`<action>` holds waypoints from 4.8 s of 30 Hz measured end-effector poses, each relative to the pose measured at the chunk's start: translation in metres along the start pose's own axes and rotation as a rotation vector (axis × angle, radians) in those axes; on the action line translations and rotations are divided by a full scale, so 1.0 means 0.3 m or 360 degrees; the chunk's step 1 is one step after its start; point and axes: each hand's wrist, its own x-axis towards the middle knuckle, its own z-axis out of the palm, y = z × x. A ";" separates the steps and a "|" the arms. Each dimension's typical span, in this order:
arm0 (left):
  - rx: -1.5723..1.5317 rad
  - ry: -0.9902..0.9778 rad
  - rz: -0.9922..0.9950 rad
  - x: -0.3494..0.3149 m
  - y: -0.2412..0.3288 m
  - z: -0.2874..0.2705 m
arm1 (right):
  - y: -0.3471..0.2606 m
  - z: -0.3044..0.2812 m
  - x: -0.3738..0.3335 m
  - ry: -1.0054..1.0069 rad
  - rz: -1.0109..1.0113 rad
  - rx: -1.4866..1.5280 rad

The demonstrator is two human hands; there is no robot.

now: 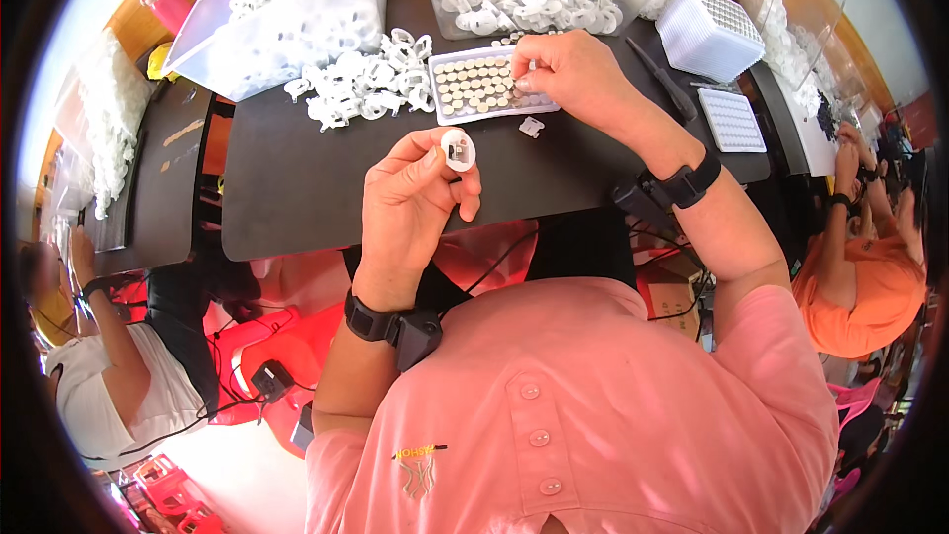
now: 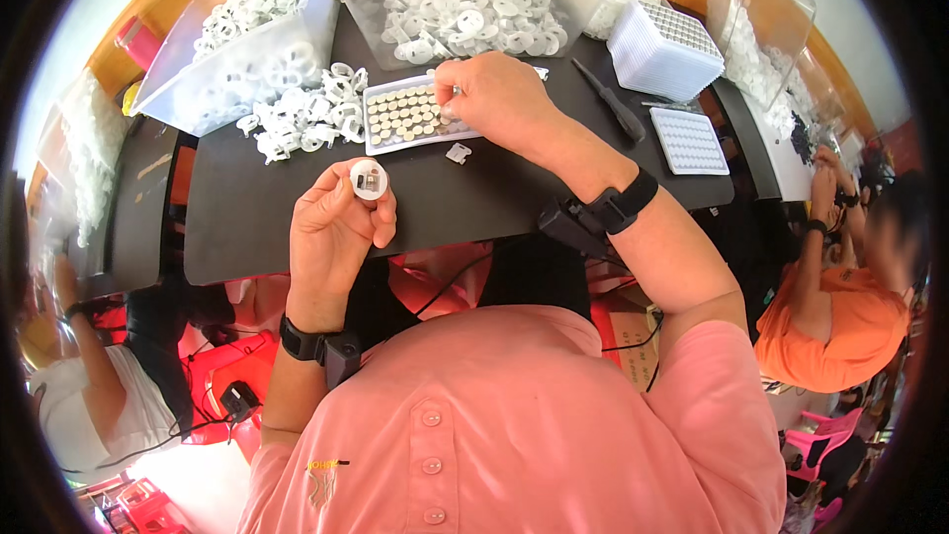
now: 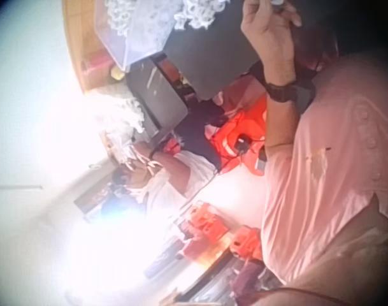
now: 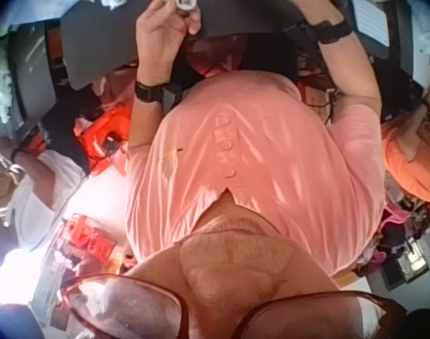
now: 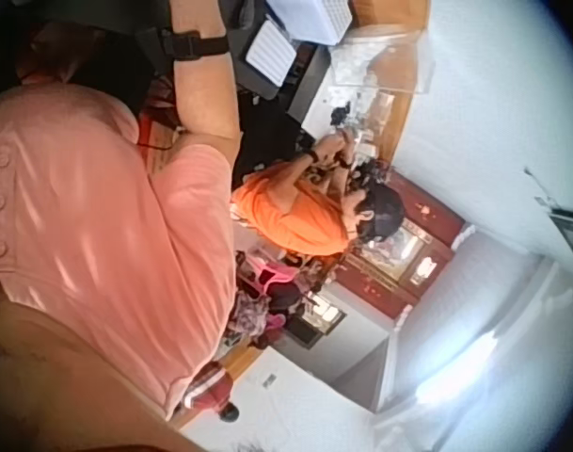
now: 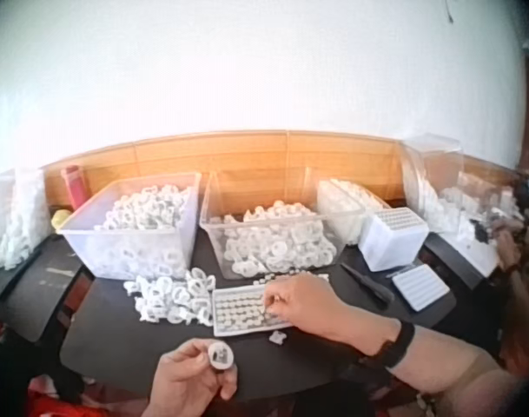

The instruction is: Assembling small components into circular plastic housings at a workshop desk.

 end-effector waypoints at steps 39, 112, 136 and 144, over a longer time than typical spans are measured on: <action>-0.0038 0.0026 -0.0030 0.006 0.003 -0.002 | -0.226 0.181 -0.172 0.0475 -0.0175 0.1150; 0.0321 0.0283 0.0307 -0.023 -0.040 0.073 | -0.257 0.211 -0.204 0.0448 -0.0314 0.1310; 0.0292 0.0157 0.0180 -0.014 -0.021 0.062 | -0.219 0.196 -0.219 0.0276 -0.0223 0.1447; 0.0474 0.0125 0.0279 -0.014 -0.037 0.053 | -0.216 0.189 -0.224 0.0256 -0.0301 0.1404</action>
